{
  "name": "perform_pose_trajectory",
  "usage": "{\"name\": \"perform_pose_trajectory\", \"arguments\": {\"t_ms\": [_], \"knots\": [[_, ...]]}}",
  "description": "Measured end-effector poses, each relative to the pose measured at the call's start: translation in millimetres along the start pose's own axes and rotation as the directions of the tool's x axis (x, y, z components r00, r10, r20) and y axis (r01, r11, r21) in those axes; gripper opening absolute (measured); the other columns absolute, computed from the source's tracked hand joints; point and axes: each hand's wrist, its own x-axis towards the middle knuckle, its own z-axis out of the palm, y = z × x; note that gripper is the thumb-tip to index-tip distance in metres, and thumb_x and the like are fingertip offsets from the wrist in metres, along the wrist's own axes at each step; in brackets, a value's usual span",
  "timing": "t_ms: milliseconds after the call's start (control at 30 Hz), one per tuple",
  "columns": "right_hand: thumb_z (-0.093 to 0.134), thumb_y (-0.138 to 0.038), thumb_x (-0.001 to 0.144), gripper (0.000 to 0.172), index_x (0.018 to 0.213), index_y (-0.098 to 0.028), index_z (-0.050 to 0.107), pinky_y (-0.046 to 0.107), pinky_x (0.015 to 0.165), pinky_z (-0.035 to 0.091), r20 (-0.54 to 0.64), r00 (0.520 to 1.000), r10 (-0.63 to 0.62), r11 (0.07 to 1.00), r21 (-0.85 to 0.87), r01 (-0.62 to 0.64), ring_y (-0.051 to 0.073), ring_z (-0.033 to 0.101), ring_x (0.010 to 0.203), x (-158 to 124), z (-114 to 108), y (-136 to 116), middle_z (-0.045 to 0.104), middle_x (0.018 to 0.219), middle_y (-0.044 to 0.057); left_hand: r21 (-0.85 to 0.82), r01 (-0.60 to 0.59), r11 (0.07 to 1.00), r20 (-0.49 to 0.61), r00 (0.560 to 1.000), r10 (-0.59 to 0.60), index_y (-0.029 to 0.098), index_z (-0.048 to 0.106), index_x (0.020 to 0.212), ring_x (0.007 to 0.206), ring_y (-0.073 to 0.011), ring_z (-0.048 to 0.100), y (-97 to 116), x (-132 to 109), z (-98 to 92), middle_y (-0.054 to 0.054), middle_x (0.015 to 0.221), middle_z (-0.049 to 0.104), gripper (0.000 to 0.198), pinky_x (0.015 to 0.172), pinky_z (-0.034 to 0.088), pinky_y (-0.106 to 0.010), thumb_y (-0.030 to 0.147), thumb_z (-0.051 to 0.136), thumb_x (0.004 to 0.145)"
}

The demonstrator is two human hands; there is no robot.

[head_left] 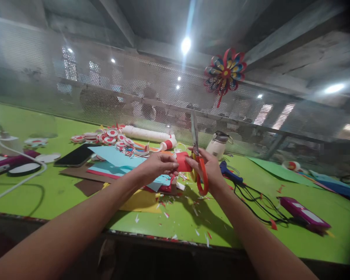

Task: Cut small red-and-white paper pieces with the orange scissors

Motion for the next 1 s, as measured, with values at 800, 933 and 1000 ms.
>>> {"name": "perform_pose_trajectory", "arguments": {"t_ms": [800, 933, 1000], "knots": [[0.038, -0.052, 0.085, 0.04, 0.075, -0.018, 0.057, 0.022, 0.041, 0.036, 0.301, 0.954, 0.013, 0.865, -0.482, 0.14, 0.012, 0.046, 0.041, -41, 12, -2, 0.048, 0.049, -0.003, -0.189, -0.292, 0.938, -0.417, 0.888, 0.193, 0.01, 0.059, 0.071, 0.061, -0.0114, 0.061, 24, 0, -21.3, -0.005, 0.067, 0.064, 0.009, 0.054, 0.045, -0.02, 0.011, 0.067, 0.067], [0.038, -0.054, 0.085, 0.041, 0.076, -0.018, 0.057, 0.021, 0.039, 0.035, 0.302, 0.953, -0.008, 0.882, -0.447, 0.149, 0.011, 0.043, 0.041, -43, 10, 1, 0.044, 0.049, -0.004, -0.179, -0.275, 0.945, -0.402, 0.897, 0.185, 0.01, 0.06, 0.072, 0.06, -0.0112, 0.061, 20, 2, -22.6, -0.007, 0.069, 0.065, 0.008, 0.054, 0.045, -0.02, 0.011, 0.067, 0.068], [0.038, -0.053, 0.085, 0.041, 0.075, -0.018, 0.056, 0.02, 0.038, 0.035, 0.303, 0.953, -0.005, 0.89, -0.433, 0.142, 0.011, 0.042, 0.041, -44, 10, 2, 0.044, 0.048, -0.004, -0.182, -0.276, 0.944, -0.396, 0.899, 0.187, 0.01, 0.06, 0.072, 0.06, -0.0109, 0.061, 18, 3, -23.2, -0.007, 0.069, 0.065, 0.008, 0.055, 0.045, -0.02, 0.011, 0.066, 0.068]]}}
